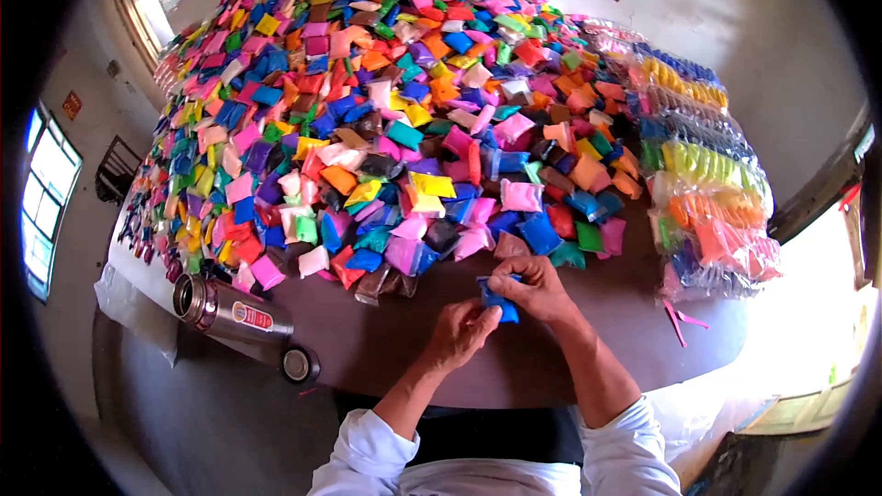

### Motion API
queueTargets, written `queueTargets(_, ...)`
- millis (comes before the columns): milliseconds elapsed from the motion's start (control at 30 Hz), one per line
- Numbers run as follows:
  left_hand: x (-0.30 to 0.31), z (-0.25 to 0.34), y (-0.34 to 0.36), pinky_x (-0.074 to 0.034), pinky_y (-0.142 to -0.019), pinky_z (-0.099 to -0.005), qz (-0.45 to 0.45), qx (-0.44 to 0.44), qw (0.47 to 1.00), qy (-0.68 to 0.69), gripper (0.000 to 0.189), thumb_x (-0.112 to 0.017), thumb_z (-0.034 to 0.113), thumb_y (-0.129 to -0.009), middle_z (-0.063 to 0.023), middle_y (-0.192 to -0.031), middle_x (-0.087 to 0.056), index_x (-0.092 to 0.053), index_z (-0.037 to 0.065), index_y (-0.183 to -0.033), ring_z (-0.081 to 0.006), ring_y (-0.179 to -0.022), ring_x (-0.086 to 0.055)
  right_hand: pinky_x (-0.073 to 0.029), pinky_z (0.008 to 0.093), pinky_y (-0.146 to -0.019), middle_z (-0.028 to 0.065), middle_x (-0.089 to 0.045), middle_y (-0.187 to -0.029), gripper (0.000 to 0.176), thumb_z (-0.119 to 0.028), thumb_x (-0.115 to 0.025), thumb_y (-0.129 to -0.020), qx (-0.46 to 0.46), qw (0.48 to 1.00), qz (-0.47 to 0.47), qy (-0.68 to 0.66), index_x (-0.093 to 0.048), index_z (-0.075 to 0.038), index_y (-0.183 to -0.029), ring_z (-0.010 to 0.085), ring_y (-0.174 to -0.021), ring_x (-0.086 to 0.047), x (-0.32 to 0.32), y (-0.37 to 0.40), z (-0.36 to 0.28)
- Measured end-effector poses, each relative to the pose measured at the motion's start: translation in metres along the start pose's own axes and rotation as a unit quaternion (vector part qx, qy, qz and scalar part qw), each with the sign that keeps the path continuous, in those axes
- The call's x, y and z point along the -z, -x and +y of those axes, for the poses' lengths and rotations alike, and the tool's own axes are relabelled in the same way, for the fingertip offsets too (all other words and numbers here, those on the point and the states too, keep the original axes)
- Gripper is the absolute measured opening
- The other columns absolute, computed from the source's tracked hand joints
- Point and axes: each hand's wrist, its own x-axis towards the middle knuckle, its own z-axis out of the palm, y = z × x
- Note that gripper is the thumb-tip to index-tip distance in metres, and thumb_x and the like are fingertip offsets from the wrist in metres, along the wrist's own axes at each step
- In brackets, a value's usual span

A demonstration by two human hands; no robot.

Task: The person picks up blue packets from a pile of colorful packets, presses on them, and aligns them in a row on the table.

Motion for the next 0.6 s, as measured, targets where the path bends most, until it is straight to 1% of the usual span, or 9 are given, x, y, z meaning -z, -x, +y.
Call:
queueTargets(100, -0.003, -0.001, 0.0, -0.039, -0.049, -0.0259, 0.021, 0.01, 0.999, 0.037, 0.043, -0.057, 0.045, -0.091, -0.0008, -0.061, -0.051, -0.058, 0.005, -0.077, -0.0081, -0.054, -0.05, -0.045, 0.0235, -0.066, -0.0017, -0.063, -0.082, 0.027, -0.029, -0.071, -0.087, -0.043, 0.994, -0.043, -0.093, -0.068, -0.005, -0.096, 0.0062, -0.077, -0.056, 0.003, 0.001, -0.006)
queueTargets(133, 0.0, -0.003, 0.0, -0.039, -0.049, -0.0258, 0.005, 0.012, 1.0, 0.029, 0.044, -0.056, 0.045, -0.093, -0.0016, -0.061, -0.051, -0.058, 0.004, -0.076, -0.0084, -0.053, -0.049, -0.045, 0.0248, -0.069, -0.0009, -0.063, -0.086, 0.033, -0.034, -0.071, -0.086, -0.068, 0.993, -0.069, -0.065, -0.067, -0.004, -0.1, 0.0076, -0.081, -0.056, 0.008, 0.001, -0.001)
queueTargets(167, 0.001, -0.005, -0.001, -0.039, -0.049, -0.0258, 0.01, 0.012, 0.999, 0.028, 0.044, -0.056, 0.045, -0.093, -0.0016, -0.061, -0.051, -0.058, 0.004, -0.076, -0.0084, -0.053, -0.049, -0.045, 0.0248, -0.069, -0.0009, -0.063, -0.086, 0.033, -0.034, -0.071, -0.086, -0.067, 0.993, -0.074, -0.066, -0.067, -0.004, -0.1, 0.0076, -0.081, -0.056, 0.007, 0.001, -0.001)
queueTargets(233, 0.0, -0.008, -0.001, -0.038, -0.047, -0.0246, 0.002, 0.002, 1.0, 0.002, 0.049, -0.052, 0.049, -0.095, -0.0005, -0.062, -0.053, -0.06, 0.003, -0.081, -0.0077, -0.052, -0.048, -0.043, 0.0254, -0.062, -0.0021, -0.06, -0.078, 0.026, -0.027, -0.068, -0.09, -0.095, 0.994, -0.053, -0.002, -0.065, -0.002, -0.096, 0.0073, -0.073, -0.052, 0.003, 0.0, -0.001)
queueTargets(300, 0.001, -0.008, -0.002, -0.038, -0.046, -0.0245, 0.005, -0.008, 1.0, -0.004, 0.048, -0.054, 0.049, -0.094, 0.0005, -0.061, -0.052, -0.06, 0.004, -0.08, -0.0076, -0.051, -0.048, -0.042, 0.0257, -0.061, -0.0028, -0.058, -0.077, 0.025, -0.027, -0.068, -0.09, -0.077, 0.995, -0.062, -0.012, -0.065, -0.002, -0.093, 0.0072, -0.072, -0.05, 0.002, -0.002, -0.004)
queueTargets(367, 0.001, -0.011, -0.003, -0.038, -0.046, -0.0246, 0.004, -0.024, 1.0, -0.016, 0.045, -0.058, 0.048, -0.092, 0.0013, -0.059, -0.052, -0.06, 0.005, -0.08, -0.0075, -0.051, -0.049, -0.041, 0.0251, -0.061, -0.0035, -0.059, -0.076, 0.025, -0.027, -0.068, -0.09, -0.034, 0.998, -0.048, 0.017, -0.066, -0.002, -0.088, 0.0076, -0.07, -0.05, 0.002, -0.002, 0.0)
queueTargets(433, 0.001, -0.005, -0.002, -0.038, -0.047, -0.0247, 0.009, -0.02, 1.0, -0.001, 0.043, -0.059, 0.048, -0.09, 0.0013, -0.06, -0.052, -0.06, 0.006, -0.079, -0.0075, -0.052, -0.049, -0.043, 0.0248, -0.063, -0.0037, -0.06, -0.077, 0.024, -0.027, -0.069, -0.089, -0.042, 0.997, -0.062, 0.018, -0.067, -0.002, -0.088, 0.0072, -0.071, -0.051, 0.003, 0.0, 0.001)
queueTargets(533, 0.001, -0.005, -0.002, -0.038, -0.047, -0.025, 0.016, -0.019, 1.0, -0.001, 0.042, -0.058, 0.048, -0.09, 0.0013, -0.06, -0.052, -0.059, 0.007, -0.078, -0.0078, -0.052, -0.049, -0.045, 0.0245, -0.068, -0.0035, -0.062, -0.081, 0.024, -0.026, -0.07, -0.089, -0.053, 0.998, -0.033, -0.03, -0.069, -0.002, -0.092, 0.0063, -0.077, -0.053, -0.001, 0.001, 0.0)
queueTargets(600, 0.001, -0.005, -0.001, -0.039, -0.047, -0.0255, -0.003, -0.023, 0.999, 0.023, 0.043, -0.055, 0.048, -0.092, 0.0008, -0.061, -0.052, -0.058, 0.008, -0.078, -0.0087, -0.051, -0.05, -0.045, 0.0252, -0.069, -0.0027, -0.063, -0.083, 0.026, -0.027, -0.07, -0.088, -0.06, 0.997, -0.049, -0.031, -0.068, -0.002, -0.095, 0.0071, -0.078, -0.054, -0.001, 0.001, -0.002)
